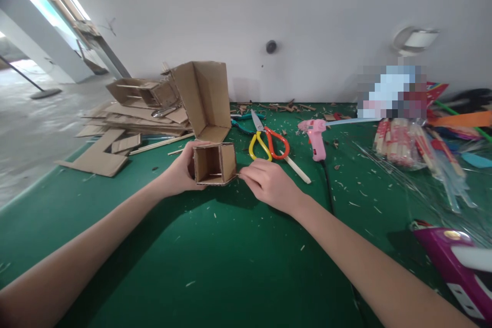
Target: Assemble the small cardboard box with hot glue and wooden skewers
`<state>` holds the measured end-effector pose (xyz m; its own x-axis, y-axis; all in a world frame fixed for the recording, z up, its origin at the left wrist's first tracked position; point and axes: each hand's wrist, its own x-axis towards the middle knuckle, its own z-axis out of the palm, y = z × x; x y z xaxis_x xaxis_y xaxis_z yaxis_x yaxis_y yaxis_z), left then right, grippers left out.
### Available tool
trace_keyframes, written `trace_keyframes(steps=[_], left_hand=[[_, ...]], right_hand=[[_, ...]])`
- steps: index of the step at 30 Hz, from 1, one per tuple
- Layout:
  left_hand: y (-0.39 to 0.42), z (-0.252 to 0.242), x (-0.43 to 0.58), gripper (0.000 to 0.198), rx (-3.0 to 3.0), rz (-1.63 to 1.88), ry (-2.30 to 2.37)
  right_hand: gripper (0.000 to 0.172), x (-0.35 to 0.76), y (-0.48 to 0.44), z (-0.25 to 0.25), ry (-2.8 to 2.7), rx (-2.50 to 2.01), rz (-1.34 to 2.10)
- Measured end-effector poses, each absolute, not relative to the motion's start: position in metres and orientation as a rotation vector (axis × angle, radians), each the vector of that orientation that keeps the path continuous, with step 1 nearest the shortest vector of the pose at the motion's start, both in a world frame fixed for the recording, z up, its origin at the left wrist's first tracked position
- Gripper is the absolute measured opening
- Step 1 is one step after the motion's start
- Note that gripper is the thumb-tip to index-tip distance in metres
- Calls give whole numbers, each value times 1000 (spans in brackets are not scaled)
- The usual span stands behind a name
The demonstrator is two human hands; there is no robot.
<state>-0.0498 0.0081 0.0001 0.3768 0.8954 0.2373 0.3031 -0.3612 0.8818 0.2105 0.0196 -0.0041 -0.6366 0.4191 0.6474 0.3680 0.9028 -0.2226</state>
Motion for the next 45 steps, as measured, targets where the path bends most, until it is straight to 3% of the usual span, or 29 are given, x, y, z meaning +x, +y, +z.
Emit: trace_keyframes(steps=[45], left_hand=[[8, 2, -49, 83, 1880, 957, 1053]], right_hand=[[21, 208, 20, -6, -2277, -572, 193]])
